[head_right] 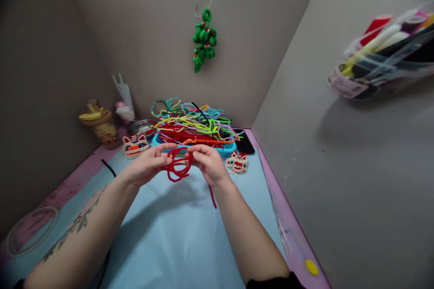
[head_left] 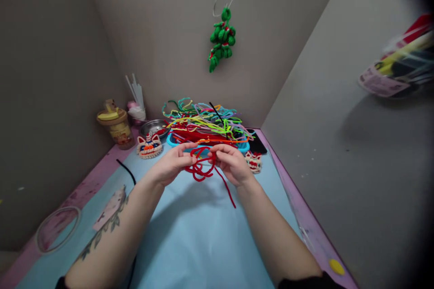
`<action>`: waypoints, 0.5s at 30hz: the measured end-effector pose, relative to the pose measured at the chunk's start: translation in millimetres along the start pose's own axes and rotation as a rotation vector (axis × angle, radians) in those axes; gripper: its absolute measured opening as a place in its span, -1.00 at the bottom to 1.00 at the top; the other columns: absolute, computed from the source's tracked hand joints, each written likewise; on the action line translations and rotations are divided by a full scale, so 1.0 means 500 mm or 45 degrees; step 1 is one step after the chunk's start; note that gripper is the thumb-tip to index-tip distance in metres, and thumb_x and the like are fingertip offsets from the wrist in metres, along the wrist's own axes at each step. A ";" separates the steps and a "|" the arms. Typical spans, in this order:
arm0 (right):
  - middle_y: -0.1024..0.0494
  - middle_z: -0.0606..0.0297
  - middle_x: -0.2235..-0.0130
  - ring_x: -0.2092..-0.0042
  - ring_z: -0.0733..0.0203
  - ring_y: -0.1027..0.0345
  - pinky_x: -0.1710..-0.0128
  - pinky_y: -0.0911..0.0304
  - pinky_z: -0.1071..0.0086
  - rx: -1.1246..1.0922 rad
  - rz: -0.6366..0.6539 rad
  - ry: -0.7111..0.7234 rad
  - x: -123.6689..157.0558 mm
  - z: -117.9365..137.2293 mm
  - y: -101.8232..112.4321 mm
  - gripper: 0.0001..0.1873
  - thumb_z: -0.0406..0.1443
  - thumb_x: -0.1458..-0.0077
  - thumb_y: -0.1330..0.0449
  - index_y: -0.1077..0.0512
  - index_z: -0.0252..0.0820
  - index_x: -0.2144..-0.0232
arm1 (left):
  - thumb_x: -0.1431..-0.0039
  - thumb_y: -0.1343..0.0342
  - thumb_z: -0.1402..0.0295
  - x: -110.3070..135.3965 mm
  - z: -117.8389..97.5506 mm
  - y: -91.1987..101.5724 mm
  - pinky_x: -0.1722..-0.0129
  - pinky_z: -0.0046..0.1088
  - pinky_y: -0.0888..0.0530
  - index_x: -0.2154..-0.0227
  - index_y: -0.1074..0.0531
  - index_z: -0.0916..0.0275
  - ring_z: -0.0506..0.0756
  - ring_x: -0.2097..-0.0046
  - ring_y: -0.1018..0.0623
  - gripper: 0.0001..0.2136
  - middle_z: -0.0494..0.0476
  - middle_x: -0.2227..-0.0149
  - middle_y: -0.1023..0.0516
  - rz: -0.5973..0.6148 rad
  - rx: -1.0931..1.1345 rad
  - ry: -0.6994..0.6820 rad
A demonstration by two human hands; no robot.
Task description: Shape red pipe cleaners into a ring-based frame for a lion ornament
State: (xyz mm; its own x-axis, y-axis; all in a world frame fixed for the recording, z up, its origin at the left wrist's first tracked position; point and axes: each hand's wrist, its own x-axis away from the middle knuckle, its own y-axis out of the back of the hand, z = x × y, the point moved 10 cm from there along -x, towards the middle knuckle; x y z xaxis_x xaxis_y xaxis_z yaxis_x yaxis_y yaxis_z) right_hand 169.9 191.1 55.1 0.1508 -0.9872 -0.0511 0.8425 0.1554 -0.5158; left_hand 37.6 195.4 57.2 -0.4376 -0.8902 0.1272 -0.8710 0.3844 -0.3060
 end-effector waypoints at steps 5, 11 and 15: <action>-0.60 0.31 0.40 0.31 0.27 -0.47 0.32 -0.36 0.45 0.060 0.005 -0.015 0.002 0.001 0.000 -0.73 -0.31 0.31 -0.44 -0.56 -0.16 0.42 | 0.23 -0.36 0.44 -0.001 0.000 0.000 0.40 -0.52 -0.29 0.08 -0.37 0.30 -0.03 0.48 -0.45 -0.45 -0.02 0.51 -0.49 0.031 0.033 -0.006; -0.62 0.30 0.36 0.33 0.28 -0.48 0.33 -0.39 0.45 0.042 0.064 -0.019 0.000 -0.005 -0.003 -0.67 -0.33 0.33 -0.45 -0.55 -0.16 0.38 | 0.20 -0.35 0.45 -0.001 0.013 -0.005 0.29 -0.41 -0.37 0.12 -0.43 0.28 0.06 0.37 -0.52 -0.52 0.12 0.38 -0.56 0.082 0.144 0.061; -0.62 0.31 0.35 0.37 0.30 -0.48 0.35 -0.38 0.46 0.059 0.084 -0.006 0.000 -0.005 -0.004 -0.65 -0.34 0.34 -0.46 -0.55 -0.14 0.36 | 0.18 -0.34 0.44 -0.001 0.018 -0.008 0.29 -0.41 -0.39 0.14 -0.45 0.27 0.07 0.36 -0.53 -0.55 0.14 0.34 -0.57 0.097 0.186 0.088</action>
State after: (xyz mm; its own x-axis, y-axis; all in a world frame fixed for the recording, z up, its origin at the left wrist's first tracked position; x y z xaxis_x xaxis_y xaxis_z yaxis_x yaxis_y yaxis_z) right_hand 167.2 190.8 54.1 0.2091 -0.9746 -0.0798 0.8537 0.2218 -0.4712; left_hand 43.3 192.0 50.0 -0.5200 -0.8388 0.1613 -0.7951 0.4064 -0.4502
